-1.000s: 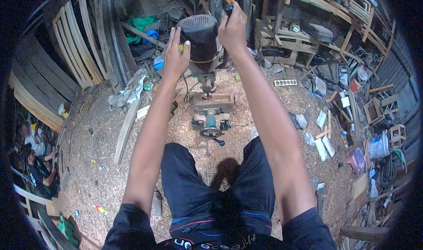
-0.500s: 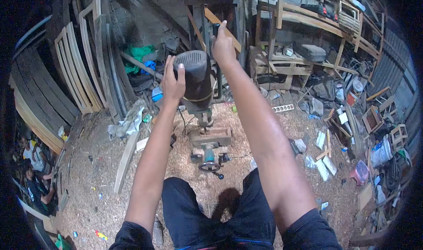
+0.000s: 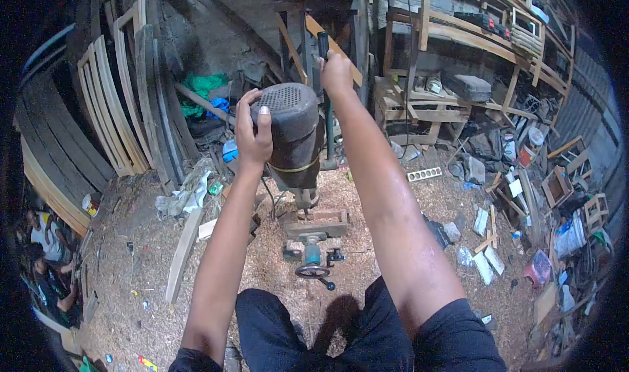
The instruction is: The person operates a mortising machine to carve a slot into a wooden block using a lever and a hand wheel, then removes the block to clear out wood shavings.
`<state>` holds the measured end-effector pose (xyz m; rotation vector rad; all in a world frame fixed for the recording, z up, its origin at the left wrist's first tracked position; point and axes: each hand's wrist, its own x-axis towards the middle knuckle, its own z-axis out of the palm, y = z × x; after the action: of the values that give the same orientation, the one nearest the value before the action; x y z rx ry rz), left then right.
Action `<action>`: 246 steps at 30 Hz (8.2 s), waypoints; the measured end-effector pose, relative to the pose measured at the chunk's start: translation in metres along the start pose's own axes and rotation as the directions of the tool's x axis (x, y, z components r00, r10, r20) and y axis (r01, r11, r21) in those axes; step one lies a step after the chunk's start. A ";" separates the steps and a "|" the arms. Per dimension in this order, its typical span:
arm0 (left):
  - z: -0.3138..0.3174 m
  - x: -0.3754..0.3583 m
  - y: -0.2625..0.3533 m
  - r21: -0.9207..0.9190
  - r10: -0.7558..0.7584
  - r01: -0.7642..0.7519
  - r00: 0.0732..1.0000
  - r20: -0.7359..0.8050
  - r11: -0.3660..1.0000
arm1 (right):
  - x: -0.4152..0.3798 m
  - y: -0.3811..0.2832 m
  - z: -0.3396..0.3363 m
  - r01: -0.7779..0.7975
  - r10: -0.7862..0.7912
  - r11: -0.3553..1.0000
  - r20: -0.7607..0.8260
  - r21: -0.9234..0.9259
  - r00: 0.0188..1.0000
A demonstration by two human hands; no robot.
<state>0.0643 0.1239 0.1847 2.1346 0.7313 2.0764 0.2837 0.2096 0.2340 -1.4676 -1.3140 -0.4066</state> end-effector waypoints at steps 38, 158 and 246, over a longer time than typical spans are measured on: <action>-0.074 -0.456 0.016 0.493 -0.778 0.619 0.355 0.518 0.611 | -0.549 0.088 -0.078 -0.463 0.317 0.871 0.909 -0.166 0.270; 0.030 -0.002 0.015 0.176 0.144 -0.105 0.963 -0.227 0.979 | -0.061 -0.071 -0.085 -0.250 0.375 0.474 0.064 0.844 0.925; 0.008 -0.058 -0.001 0.250 -0.136 0.103 0.984 0.118 0.963 | -0.466 0.000 -0.152 -0.410 0.326 0.912 0.566 0.024 0.758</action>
<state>0.0736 0.1043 0.1299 2.2593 1.1178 1.8452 0.1860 -0.1511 -0.0838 -1.7393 -1.4049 0.4092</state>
